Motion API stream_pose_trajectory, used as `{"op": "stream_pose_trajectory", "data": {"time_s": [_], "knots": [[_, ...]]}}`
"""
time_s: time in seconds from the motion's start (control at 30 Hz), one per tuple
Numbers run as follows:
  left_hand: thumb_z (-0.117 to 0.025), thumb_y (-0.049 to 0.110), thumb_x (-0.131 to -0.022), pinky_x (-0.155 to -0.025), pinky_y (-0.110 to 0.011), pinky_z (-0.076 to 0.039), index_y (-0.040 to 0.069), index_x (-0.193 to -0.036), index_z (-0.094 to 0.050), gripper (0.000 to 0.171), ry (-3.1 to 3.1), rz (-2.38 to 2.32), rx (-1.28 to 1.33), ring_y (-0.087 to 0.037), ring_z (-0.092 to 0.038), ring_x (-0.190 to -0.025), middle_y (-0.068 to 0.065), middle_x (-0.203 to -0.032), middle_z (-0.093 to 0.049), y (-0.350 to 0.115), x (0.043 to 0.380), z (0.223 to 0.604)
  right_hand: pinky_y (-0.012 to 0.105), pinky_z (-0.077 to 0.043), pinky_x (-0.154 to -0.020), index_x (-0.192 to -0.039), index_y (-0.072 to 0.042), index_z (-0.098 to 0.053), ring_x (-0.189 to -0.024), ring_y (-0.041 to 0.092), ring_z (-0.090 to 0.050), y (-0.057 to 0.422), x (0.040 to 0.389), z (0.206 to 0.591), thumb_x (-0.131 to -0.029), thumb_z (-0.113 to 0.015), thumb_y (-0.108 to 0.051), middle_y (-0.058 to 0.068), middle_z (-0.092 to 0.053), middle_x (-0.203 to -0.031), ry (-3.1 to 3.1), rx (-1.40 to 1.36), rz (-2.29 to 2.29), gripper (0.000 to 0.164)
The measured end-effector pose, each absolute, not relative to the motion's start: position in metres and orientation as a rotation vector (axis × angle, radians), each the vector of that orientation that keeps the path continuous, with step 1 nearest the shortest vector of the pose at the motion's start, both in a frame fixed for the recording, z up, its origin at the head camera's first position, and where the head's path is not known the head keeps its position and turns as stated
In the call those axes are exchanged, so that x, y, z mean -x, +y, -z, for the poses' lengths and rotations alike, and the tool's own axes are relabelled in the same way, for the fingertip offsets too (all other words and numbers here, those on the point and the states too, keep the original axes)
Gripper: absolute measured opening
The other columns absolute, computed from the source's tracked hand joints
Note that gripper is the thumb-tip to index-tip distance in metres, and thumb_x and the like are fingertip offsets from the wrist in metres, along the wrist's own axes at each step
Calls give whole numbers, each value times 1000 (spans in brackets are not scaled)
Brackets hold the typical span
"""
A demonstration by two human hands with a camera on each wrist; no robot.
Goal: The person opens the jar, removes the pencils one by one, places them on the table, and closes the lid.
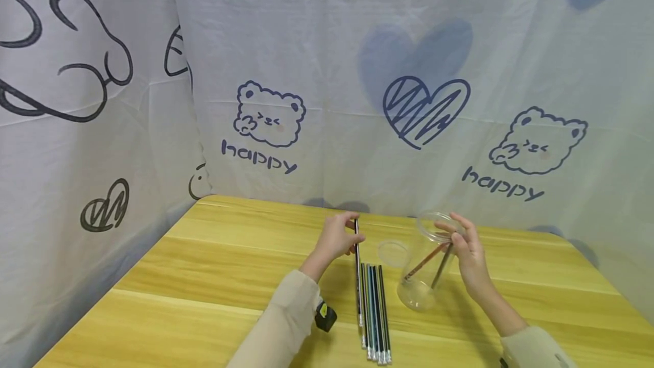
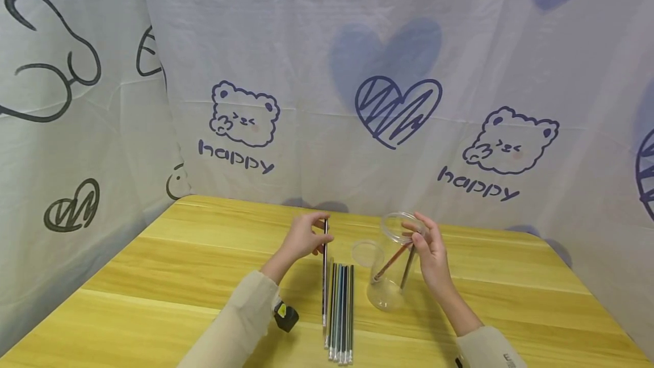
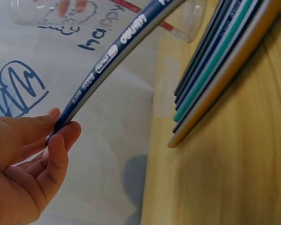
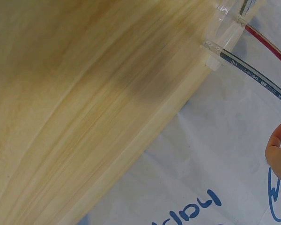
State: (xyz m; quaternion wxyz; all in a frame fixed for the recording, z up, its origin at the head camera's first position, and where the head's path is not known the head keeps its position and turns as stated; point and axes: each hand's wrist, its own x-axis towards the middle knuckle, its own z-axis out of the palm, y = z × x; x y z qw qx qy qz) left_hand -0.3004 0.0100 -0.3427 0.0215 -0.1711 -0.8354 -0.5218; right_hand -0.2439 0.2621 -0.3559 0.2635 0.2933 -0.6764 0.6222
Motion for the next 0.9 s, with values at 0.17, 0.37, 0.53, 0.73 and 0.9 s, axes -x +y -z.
{"op": "stream_pose_trajectory", "data": {"time_s": [0.17,0.37,0.53,0.73,0.9], "knots": [[-67,0,-78,-42,-27,-49,-2,-124,-49,50,-2633,1626,528,-18,-57,-46,-19,-97,-58,10,303,350,17,-44,-75,-132,-2,-33,-93,7,-56,261,244,356,-96,-28,-1,-2,-58,-114,-1823,-802,-1687,37],[-68,-2,-76,-44,-30,-51,-5,-122,-49,51,-2688,1619,552,-17,-54,-42,-16,-87,-59,8,305,357,17,-43,-74,-132,-1,-33,-91,6,-56,260,244,355,-95,-25,2,-3,-58,-113,-1819,-797,-1693,38],[-68,-2,-76,-47,-35,-52,-7,-123,-48,51,-2766,1591,549,-17,-54,-41,-12,-77,-60,8,306,364,16,-43,-75,-132,0,-32,-92,6,-56,260,243,354,-95,-25,3,-2,-58,-113,-1819,-812,-1686,38],[-67,-5,-75,-47,-36,-52,-12,-120,-47,50,-2817,1614,527,-27,-59,-48,-14,-73,-60,9,306,370,17,-44,-76,-133,-1,-32,-94,7,-56,260,243,354,-95,-27,1,-1,-58,-114,-1827,-813,-1675,38],[-68,-6,-74,-46,-35,-52,-15,-116,-49,47,-2844,1603,509,-26,-59,-47,-17,-71,-61,9,306,375,16,-44,-75,-132,0,-32,-92,6,-57,261,245,356,-94,-24,4,-3,-58,-113,-1813,-824,-1690,39]]}}
